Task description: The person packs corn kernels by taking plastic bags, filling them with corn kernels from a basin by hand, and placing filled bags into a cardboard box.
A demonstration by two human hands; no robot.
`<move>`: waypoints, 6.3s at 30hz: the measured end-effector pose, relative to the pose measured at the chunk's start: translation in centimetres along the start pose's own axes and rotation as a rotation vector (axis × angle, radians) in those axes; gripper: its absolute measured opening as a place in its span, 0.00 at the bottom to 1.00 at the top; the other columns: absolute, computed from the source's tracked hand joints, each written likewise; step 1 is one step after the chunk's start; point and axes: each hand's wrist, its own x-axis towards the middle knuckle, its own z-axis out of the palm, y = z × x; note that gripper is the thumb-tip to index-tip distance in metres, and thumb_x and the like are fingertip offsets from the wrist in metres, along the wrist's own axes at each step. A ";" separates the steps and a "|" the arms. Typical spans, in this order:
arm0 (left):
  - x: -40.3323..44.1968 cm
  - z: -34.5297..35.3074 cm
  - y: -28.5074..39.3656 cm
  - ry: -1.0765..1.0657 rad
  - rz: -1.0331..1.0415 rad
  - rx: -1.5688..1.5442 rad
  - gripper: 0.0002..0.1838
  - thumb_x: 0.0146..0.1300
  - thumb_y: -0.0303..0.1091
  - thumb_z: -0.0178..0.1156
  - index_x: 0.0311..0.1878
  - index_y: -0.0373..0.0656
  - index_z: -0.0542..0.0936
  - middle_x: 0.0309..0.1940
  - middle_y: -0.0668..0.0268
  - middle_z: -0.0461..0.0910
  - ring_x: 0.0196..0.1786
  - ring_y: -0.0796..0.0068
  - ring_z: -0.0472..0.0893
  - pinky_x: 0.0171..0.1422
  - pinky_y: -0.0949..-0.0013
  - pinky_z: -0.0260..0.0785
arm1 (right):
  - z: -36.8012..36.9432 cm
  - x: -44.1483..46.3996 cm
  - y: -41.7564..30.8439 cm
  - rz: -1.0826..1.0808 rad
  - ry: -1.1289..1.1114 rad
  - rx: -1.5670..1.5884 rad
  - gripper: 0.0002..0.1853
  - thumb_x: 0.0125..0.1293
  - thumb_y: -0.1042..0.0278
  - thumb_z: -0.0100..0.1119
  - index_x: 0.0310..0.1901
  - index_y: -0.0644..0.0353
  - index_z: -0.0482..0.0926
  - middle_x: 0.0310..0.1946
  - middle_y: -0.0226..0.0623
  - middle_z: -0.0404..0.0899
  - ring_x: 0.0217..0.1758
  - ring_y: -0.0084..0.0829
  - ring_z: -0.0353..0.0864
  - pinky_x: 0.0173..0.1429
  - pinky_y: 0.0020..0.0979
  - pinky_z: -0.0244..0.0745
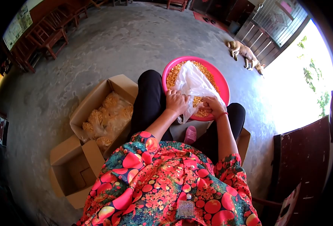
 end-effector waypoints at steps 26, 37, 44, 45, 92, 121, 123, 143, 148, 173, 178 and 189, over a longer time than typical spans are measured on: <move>0.0 -0.7 0.3 -0.074 -0.017 -0.037 0.22 0.61 0.48 0.41 0.33 0.43 0.81 0.40 0.62 0.77 0.49 0.65 0.71 0.59 0.57 0.51 | -1.4 2.3 4.3 -0.328 0.004 -1.199 0.16 0.49 0.56 0.54 0.34 0.58 0.80 0.32 0.41 0.79 0.35 0.35 0.78 0.41 0.33 0.70; -0.1 -0.4 0.1 -0.027 0.003 -0.009 0.22 0.61 0.48 0.42 0.31 0.43 0.81 0.39 0.62 0.78 0.48 0.66 0.72 0.58 0.58 0.51 | 2.7 0.7 1.3 -0.146 -0.057 -1.640 0.23 0.52 0.47 0.48 0.38 0.56 0.80 0.40 0.45 0.78 0.45 0.40 0.76 0.50 0.37 0.68; 0.0 -0.4 0.1 -0.029 0.001 -0.002 0.22 0.61 0.48 0.41 0.31 0.43 0.81 0.39 0.62 0.78 0.47 0.65 0.72 0.58 0.57 0.51 | 2.1 1.5 2.3 -0.171 -0.071 -1.607 0.24 0.54 0.46 0.46 0.38 0.60 0.80 0.39 0.45 0.78 0.43 0.42 0.77 0.50 0.37 0.68; 0.0 -0.4 0.1 -0.026 0.000 -0.004 0.22 0.61 0.47 0.42 0.31 0.43 0.81 0.38 0.62 0.78 0.47 0.65 0.72 0.58 0.57 0.51 | 1.9 1.5 2.3 -0.178 -0.080 -1.604 0.23 0.55 0.48 0.45 0.37 0.60 0.80 0.38 0.45 0.78 0.43 0.42 0.77 0.49 0.37 0.68; 0.0 -0.3 0.1 -0.027 0.001 -0.020 0.20 0.61 0.46 0.41 0.43 0.44 0.78 0.39 0.67 0.79 0.46 0.69 0.73 0.54 0.61 0.54 | -1.6 -3.2 -0.2 -0.469 0.567 -0.917 0.22 0.47 0.69 0.58 0.46 0.61 0.67 0.23 0.43 0.77 0.29 0.41 0.78 0.36 0.36 0.72; 0.2 -0.7 0.3 -0.083 0.092 0.023 0.26 0.51 0.49 0.52 0.50 0.41 0.73 0.39 0.57 0.78 0.46 0.62 0.75 0.56 0.57 0.54 | -0.6 1.8 -0.1 -0.356 0.557 -1.187 0.13 0.58 0.63 0.44 0.32 0.62 0.78 0.32 0.46 0.78 0.37 0.42 0.78 0.42 0.38 0.72; 0.6 -1.3 0.7 -0.176 -0.012 -0.046 0.30 0.48 0.54 0.54 0.49 0.40 0.74 0.37 0.54 0.78 0.46 0.61 0.75 0.57 0.58 0.54 | -0.9 4.3 0.6 -0.408 0.570 -1.021 0.13 0.58 0.63 0.43 0.34 0.60 0.77 0.32 0.47 0.78 0.38 0.43 0.78 0.44 0.40 0.70; 0.7 -0.1 0.6 0.053 0.354 -0.200 0.17 0.52 0.25 0.52 0.47 0.46 0.77 0.61 0.49 0.57 0.62 0.50 0.60 0.63 0.60 0.56 | -3.3 -0.1 -2.0 -0.526 0.089 0.323 0.12 0.57 0.62 0.57 0.22 0.58 0.71 0.15 0.31 0.72 0.16 0.20 0.71 0.20 0.20 0.64; 1.8 1.9 -0.1 -0.083 0.065 -0.382 0.25 0.49 0.35 0.61 0.50 0.36 0.69 0.54 0.47 0.64 0.57 0.50 0.65 0.59 0.60 0.60 | -1.9 1.5 0.3 -0.159 0.121 -1.363 0.19 0.44 0.57 0.62 0.35 0.62 0.80 0.29 0.46 0.79 0.35 0.35 0.78 0.43 0.35 0.71; 0.7 -1.1 2.2 -0.237 0.052 -0.168 0.36 0.44 0.44 0.62 0.56 0.40 0.62 0.56 0.51 0.62 0.52 0.50 0.69 0.52 0.55 0.66 | 1.2 2.5 2.4 0.019 -0.141 -1.783 0.22 0.53 0.65 0.48 0.51 0.63 0.68 0.42 0.50 0.75 0.45 0.43 0.75 0.50 0.36 0.67; 0.7 -1.1 2.4 -0.218 0.062 -0.136 0.37 0.43 0.47 0.64 0.56 0.42 0.63 0.57 0.53 0.62 0.49 0.51 0.73 0.49 0.55 0.68 | -0.6 3.6 3.5 -0.420 -0.173 -1.748 0.16 0.52 0.65 0.50 0.42 0.62 0.76 0.33 0.48 0.78 0.38 0.44 0.78 0.44 0.37 0.71; 0.8 -1.9 2.8 -0.270 0.047 -0.138 0.37 0.40 0.44 0.64 0.55 0.42 0.63 0.49 0.53 0.69 0.46 0.52 0.74 0.48 0.56 0.68 | -1.1 0.6 1.8 -0.045 0.217 -0.029 0.11 0.59 0.59 0.51 0.34 0.58 0.74 0.16 0.25 0.63 0.10 0.15 0.56 0.12 0.19 0.47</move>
